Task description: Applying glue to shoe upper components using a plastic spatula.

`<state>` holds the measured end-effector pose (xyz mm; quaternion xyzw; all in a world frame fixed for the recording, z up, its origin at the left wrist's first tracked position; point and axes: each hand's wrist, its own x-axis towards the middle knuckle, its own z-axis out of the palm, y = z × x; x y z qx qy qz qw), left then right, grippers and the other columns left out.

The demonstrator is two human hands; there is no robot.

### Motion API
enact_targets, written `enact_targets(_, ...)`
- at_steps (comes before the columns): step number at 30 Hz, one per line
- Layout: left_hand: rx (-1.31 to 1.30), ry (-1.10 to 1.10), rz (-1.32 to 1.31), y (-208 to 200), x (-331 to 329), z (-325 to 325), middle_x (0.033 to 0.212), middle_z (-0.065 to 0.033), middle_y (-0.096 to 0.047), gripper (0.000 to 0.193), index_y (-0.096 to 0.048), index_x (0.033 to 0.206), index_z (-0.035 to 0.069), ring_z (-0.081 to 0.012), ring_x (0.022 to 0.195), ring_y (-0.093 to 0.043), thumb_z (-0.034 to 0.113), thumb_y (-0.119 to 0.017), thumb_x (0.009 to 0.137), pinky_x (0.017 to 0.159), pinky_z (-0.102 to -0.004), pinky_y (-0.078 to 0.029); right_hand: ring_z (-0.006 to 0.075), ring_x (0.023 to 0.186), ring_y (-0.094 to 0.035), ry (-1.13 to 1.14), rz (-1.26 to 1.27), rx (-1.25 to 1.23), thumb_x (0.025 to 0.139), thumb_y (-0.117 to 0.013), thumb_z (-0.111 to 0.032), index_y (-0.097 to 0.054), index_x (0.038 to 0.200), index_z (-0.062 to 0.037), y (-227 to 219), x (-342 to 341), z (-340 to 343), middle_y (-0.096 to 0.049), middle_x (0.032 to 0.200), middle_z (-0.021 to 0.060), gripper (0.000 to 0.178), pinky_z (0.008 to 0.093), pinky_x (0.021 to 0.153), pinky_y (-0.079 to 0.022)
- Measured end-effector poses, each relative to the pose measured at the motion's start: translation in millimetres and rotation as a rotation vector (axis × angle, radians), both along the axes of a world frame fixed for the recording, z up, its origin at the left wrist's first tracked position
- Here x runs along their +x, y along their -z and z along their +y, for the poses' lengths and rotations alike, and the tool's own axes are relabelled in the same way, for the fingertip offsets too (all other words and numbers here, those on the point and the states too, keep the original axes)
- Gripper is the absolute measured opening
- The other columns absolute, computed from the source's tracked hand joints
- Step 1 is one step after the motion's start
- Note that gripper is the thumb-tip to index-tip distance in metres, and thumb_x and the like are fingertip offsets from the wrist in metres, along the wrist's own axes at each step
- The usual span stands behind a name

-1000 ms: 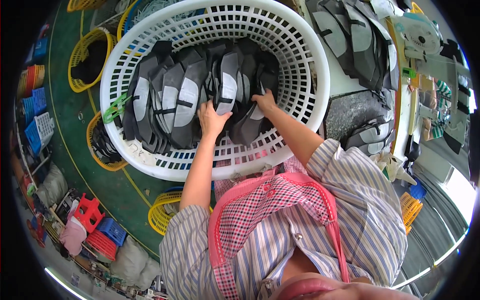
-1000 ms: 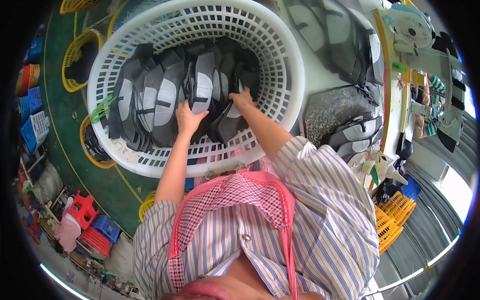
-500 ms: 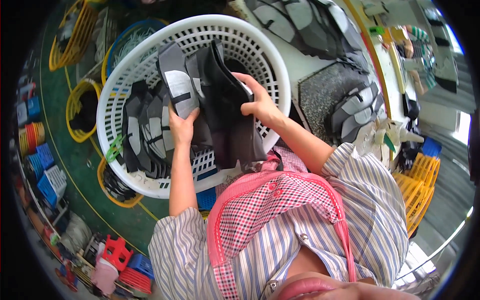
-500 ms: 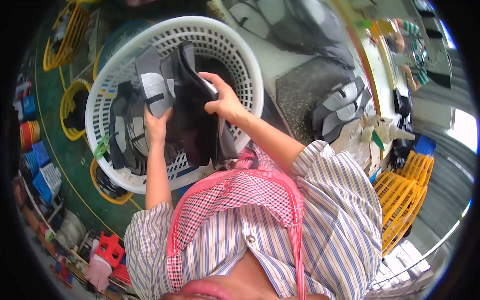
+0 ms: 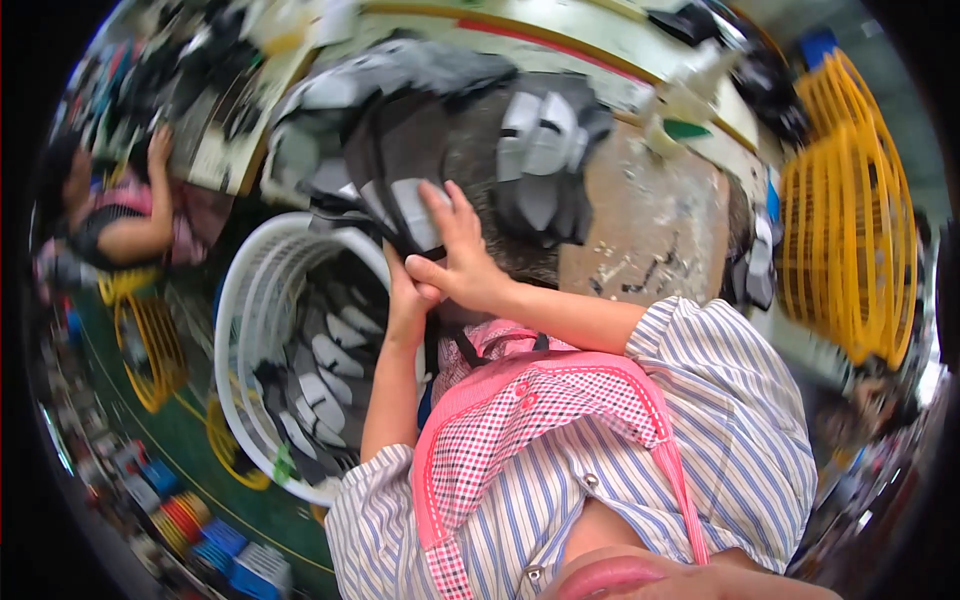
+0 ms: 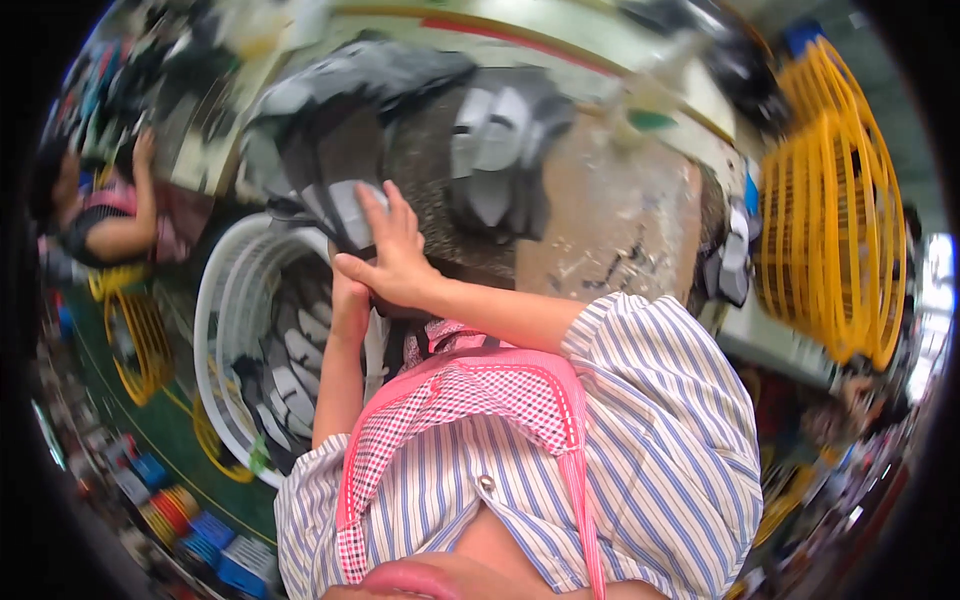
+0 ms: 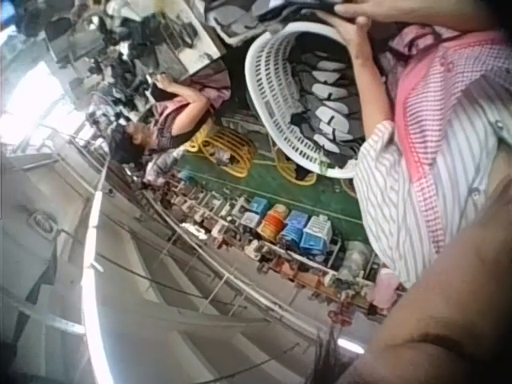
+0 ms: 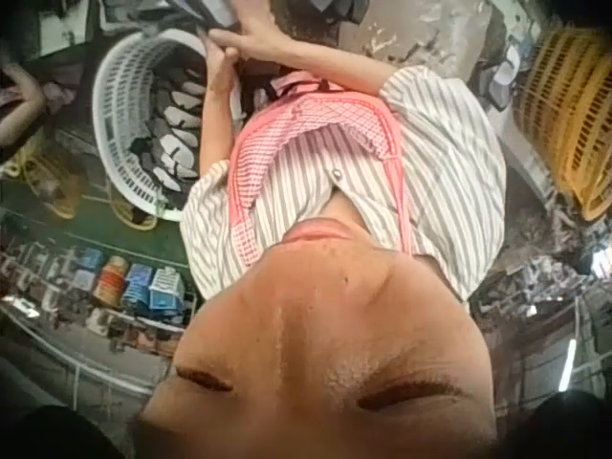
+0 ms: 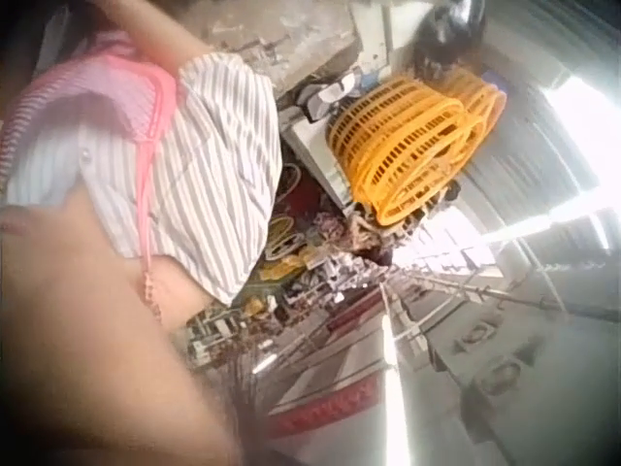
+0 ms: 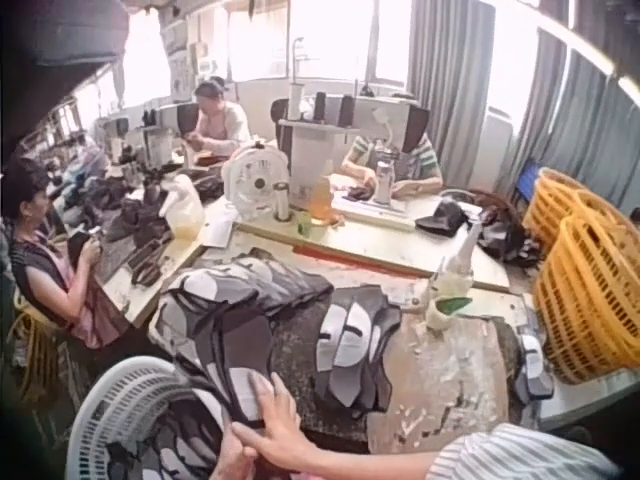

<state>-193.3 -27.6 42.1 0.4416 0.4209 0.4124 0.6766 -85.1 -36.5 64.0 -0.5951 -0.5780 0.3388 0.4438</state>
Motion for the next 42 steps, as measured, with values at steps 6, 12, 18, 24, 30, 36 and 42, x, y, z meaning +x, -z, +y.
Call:
enact_targets(6, 0.098, 0.092, -0.005, -15, 88, 24, 0.103, -0.0082, -0.046, 0.067, -0.035, 0.111, 0.002, -0.0200, 0.096, -0.045, 0.003, -0.066, 0.051, 0.083, -0.0317, -0.036, 0.0238, 0.119, -0.019, -0.137, 0.634, 0.094, 0.062, -0.059, -0.048, -0.013, 0.129, -0.0114, -47, 129, -20, -0.019, 0.131, 0.0082, 0.088, 0.0422, 0.092, -0.018)
enact_targets(12, 0.001, 0.364, -0.390, -81, 162, 65, 0.109, -0.0149, -0.044, 0.070, -0.032, 0.114, -0.005, -0.0274, 0.102, -0.044, 0.008, -0.054, 0.049, 0.088, -0.0346, -0.032, 0.0238, 0.118, -0.020, 0.000, 0.522, 0.272, 0.053, -0.067, -0.047, -0.010, 0.128, -0.0071, -51, 203, -42, -0.020, 0.129, 0.0094, 0.102, 0.0358, 0.094, -0.019)
enact_targets(18, -0.131, 0.416, -0.378, -43, 202, 69, 0.118, -0.0149, -0.036, 0.073, -0.024, 0.121, -0.003, -0.0275, 0.108, -0.037, 0.015, -0.056, 0.058, 0.091, -0.0367, -0.026, 0.0261, 0.113, -0.028, 0.264, 0.174, 0.134, 0.055, -0.068, -0.023, -0.017, 0.125, -0.0020, -27, 214, -37, -0.027, 0.122, 0.0163, 0.089, 0.0309, 0.095, -0.020)
enact_targets(24, 0.548, 0.282, 0.473, 27, 204, 51, 0.124, -0.0160, -0.027, 0.078, -0.021, 0.124, 0.004, -0.0279, 0.113, -0.025, 0.030, -0.063, 0.063, 0.093, -0.0387, -0.019, 0.0326, 0.107, -0.036, 0.467, 0.105, -0.165, 0.053, -0.070, -0.027, -0.023, 0.122, -0.0091, 109, 229, -40, -0.036, 0.113, 0.0206, 0.086, 0.0356, 0.090, -0.030)
enact_targets(30, 0.676, 0.501, 0.938, 33, 246, 83, 0.119, -0.0197, -0.030, 0.078, -0.029, 0.121, 0.007, -0.0322, 0.106, -0.031, 0.035, -0.065, 0.057, 0.091, -0.0433, -0.019, 0.0296, 0.109, -0.037, 0.379, 0.128, -0.262, 0.059, -0.067, -0.031, -0.021, 0.125, -0.0112, 97, 225, -38, -0.034, 0.119, 0.0190, 0.083, 0.0334, 0.091, -0.029)
enact_targets(36, 0.506, 0.370, 0.614, 24, 252, 93, 0.107, -0.0175, -0.037, 0.063, -0.043, 0.113, 0.014, -0.0300, 0.099, -0.040, 0.024, -0.067, 0.056, 0.084, -0.0337, -0.034, 0.0252, 0.108, -0.039, 0.366, 0.727, -0.169, 0.068, -0.061, -0.025, -0.024, 0.124, -0.0101, 81, 228, -37, -0.037, 0.119, 0.0160, 0.069, 0.0309, 0.088, -0.032)
enact_targets(42, 0.814, 0.494, 1.001, 55, 266, 79, 0.112, -0.0239, -0.033, 0.054, -0.047, 0.109, 0.012, -0.0381, 0.102, -0.033, 0.022, -0.059, 0.057, 0.088, -0.0401, -0.029, 0.0288, 0.078, -0.055, 0.455, 0.054, -0.540, 0.069, -0.060, -0.026, -0.027, 0.123, -0.0132, 86, 209, -44, -0.055, 0.084, 0.0203, 0.065, 0.0341, 0.073, -0.042)
